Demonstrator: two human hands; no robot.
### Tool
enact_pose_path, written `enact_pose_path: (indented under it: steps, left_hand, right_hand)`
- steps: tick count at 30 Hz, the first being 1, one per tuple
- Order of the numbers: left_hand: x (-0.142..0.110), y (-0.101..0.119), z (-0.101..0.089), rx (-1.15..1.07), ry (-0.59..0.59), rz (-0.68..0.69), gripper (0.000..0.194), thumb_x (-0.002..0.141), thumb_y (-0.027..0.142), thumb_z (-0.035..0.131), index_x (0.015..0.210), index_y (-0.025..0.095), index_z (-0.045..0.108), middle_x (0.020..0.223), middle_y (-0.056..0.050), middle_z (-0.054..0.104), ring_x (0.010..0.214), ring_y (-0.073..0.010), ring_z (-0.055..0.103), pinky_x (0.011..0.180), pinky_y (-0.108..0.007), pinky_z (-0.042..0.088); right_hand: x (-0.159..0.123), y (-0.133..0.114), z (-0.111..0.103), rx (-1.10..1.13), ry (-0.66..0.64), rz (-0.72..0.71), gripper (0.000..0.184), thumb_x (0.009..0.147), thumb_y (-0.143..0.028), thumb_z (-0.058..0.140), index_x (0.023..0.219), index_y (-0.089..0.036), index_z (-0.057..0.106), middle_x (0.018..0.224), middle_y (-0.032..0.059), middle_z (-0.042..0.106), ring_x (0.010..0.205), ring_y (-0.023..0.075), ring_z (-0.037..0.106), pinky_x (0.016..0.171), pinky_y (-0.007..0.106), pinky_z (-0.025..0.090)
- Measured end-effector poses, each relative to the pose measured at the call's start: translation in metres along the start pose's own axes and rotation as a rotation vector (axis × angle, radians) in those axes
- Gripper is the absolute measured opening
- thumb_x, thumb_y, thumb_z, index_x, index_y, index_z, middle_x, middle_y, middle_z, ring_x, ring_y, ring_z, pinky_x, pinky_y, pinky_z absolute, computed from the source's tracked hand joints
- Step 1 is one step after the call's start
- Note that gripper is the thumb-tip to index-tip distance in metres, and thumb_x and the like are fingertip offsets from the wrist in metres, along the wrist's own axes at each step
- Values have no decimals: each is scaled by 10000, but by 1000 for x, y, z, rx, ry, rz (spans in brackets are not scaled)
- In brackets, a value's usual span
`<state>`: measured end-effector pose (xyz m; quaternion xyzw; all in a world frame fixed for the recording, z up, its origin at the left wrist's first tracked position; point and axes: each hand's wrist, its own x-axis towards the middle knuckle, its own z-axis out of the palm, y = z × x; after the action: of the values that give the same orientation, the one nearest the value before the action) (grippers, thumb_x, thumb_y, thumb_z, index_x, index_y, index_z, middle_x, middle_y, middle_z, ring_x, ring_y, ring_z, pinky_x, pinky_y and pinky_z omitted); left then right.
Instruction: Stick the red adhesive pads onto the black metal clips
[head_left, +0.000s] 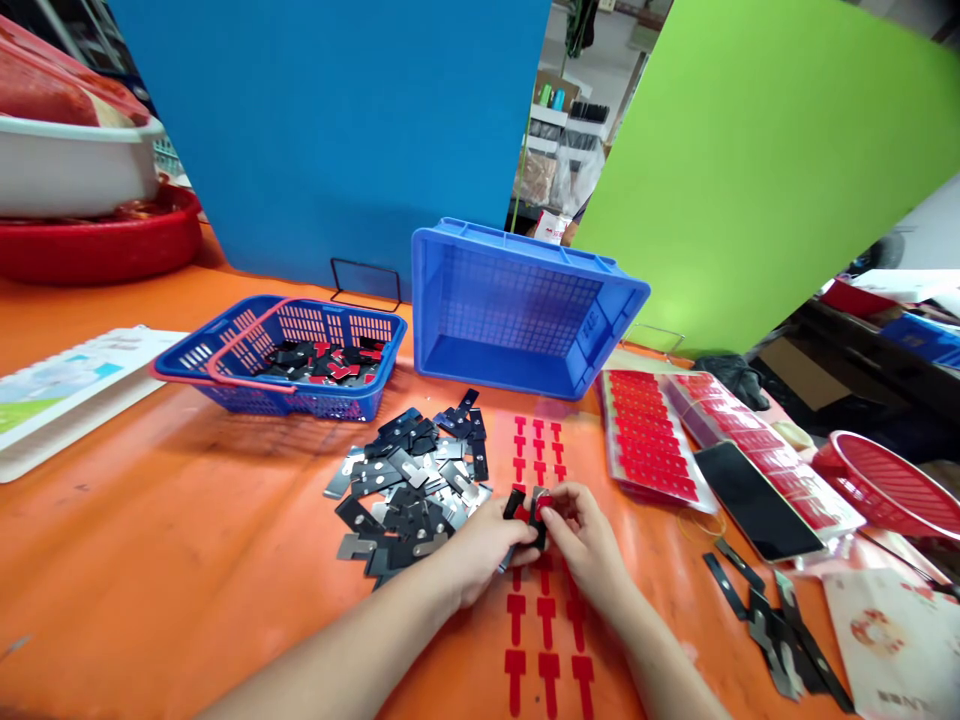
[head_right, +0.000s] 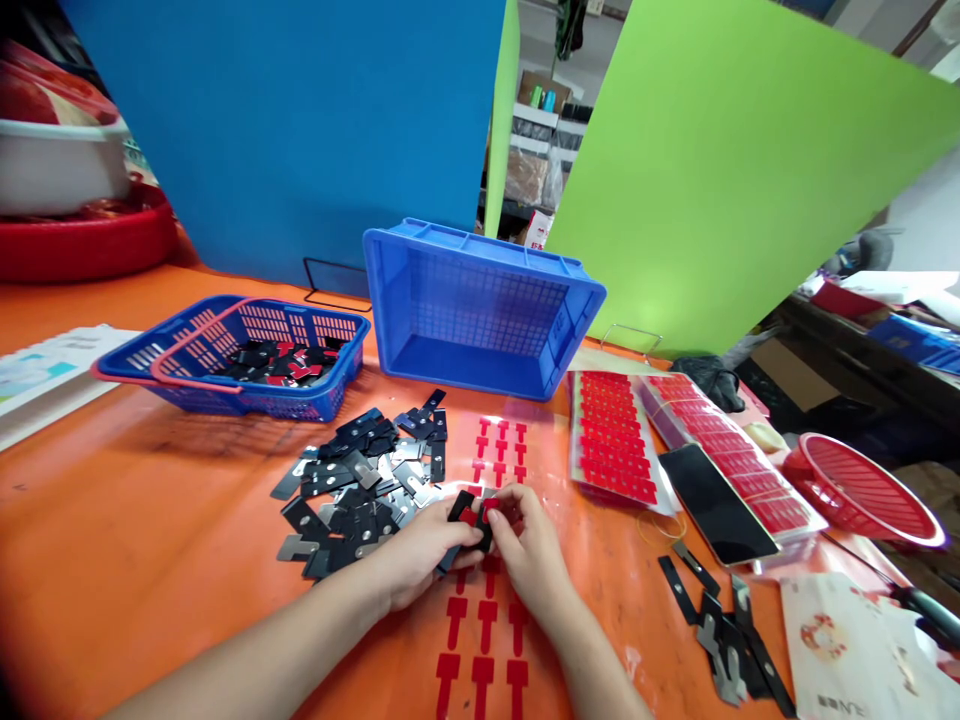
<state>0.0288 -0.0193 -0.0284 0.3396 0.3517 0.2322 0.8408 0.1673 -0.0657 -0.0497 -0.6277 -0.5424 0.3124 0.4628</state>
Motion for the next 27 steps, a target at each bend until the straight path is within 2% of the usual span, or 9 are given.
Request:
enact_pose_path:
  steps: [27]
  left_hand:
    - [-3, 4, 2, 17, -9, -11, 159, 598, 98, 552, 744, 159, 540, 734, -7, 556, 713, -116, 533, 694, -251, 457]
  right_hand:
    - [-3, -9, 0, -163, 23, -75, 115, 785, -242, 456, 887, -212, 503, 842, 36, 583, 758, 171, 553, 653, 282, 450]
